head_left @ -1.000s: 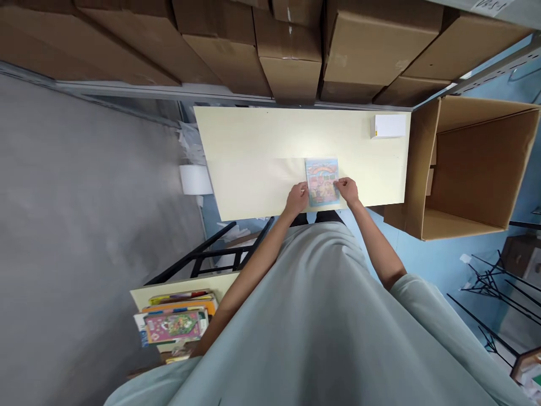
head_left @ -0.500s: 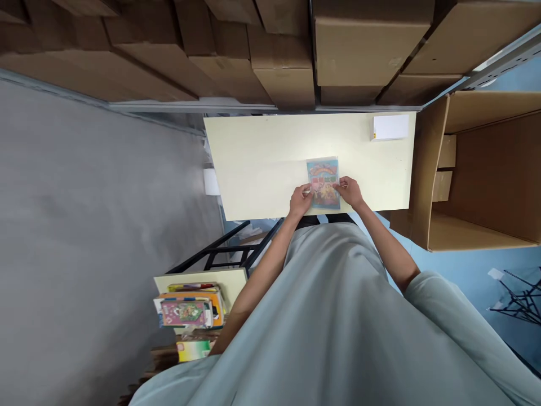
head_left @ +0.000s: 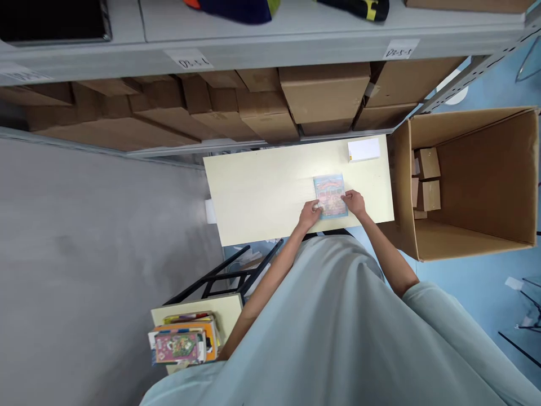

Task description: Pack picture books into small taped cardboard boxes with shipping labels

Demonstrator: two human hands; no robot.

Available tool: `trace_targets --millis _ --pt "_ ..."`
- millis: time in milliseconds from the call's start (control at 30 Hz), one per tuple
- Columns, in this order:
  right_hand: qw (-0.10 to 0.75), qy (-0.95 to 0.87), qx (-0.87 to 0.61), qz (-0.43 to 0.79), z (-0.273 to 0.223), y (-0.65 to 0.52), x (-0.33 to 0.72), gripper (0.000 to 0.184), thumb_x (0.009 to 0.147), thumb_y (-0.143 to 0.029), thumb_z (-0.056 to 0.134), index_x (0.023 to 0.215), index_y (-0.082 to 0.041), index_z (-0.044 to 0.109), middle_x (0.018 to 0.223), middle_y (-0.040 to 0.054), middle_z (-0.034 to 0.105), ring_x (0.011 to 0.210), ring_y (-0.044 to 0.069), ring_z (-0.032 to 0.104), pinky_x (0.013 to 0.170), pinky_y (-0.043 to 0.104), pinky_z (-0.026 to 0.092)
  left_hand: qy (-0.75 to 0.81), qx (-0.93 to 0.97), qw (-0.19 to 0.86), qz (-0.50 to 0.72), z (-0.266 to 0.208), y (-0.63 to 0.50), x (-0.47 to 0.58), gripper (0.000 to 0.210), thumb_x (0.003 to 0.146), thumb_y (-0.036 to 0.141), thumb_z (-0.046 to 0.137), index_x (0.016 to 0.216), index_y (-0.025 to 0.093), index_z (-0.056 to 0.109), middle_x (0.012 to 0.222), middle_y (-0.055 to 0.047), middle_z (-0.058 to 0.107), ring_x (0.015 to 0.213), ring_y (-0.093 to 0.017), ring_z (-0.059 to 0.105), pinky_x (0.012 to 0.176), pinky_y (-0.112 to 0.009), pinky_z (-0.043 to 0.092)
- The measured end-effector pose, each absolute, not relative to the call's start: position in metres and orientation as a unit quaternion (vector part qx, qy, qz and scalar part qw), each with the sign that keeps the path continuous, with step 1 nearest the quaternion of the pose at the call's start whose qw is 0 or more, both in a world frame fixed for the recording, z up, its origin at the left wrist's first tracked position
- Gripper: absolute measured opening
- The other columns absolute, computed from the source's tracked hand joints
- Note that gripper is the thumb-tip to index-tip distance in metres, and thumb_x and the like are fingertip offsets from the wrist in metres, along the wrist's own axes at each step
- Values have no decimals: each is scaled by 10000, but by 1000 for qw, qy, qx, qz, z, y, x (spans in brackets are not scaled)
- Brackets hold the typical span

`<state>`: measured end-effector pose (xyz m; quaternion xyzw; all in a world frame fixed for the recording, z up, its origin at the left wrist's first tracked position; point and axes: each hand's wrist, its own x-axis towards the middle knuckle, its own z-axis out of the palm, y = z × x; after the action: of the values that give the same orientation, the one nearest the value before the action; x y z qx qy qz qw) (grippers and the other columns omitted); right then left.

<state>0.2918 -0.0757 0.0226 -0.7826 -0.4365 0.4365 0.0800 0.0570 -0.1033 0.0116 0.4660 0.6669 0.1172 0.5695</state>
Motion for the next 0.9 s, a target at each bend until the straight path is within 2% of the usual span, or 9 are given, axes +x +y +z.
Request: trace_targets --millis 200,400,533,700,900 --pt "93 -463 -770 430 42 -71 295 143 957 -282 672 1047 -202 748 1152 121 838 1078 265 799 980 354 585 667 469 566 121 23 -93 49 353 953 211 690 1297 170 756 1414 -144 742 1128 -242 772 1132 -419 575" --pt "178 -493 -742 418 78 -34 303 116 922 -311 655 953 -241 742 1010 62 853 872 233 826 884 348 633 670 501 522 168 61 -45 27 302 934 230 708 1226 187 772 1367 -144 770 1090 -245 789 1080 -433 614" --pt "247 -512 -718 402 107 14 301 146 908 -359 642 939 -252 737 997 46 852 848 234 828 855 351 643 659 534 486 213 95 10 13 302 944 253 687 1232 209 766 1365 -128 773 1060 -233 792 1027 -418 641" --pt "337 -537 -677 374 162 84 290 164 901 -369 649 955 -247 745 985 58 853 889 251 827 879 366 642 629 575 445 274 144 84 17 314 973 220 641 1267 196 749 1392 -140 755 1117 -235 785 1034 -413 641" --pt "370 -593 -653 291 245 152 279 143 956 -326 656 1025 -254 759 1029 62 850 978 252 816 952 375 618 551 649 387 355 220 157 47 300 1001 217 637 1279 202 752 1357 -133 757 1166 -247 775 1070 -410 625"
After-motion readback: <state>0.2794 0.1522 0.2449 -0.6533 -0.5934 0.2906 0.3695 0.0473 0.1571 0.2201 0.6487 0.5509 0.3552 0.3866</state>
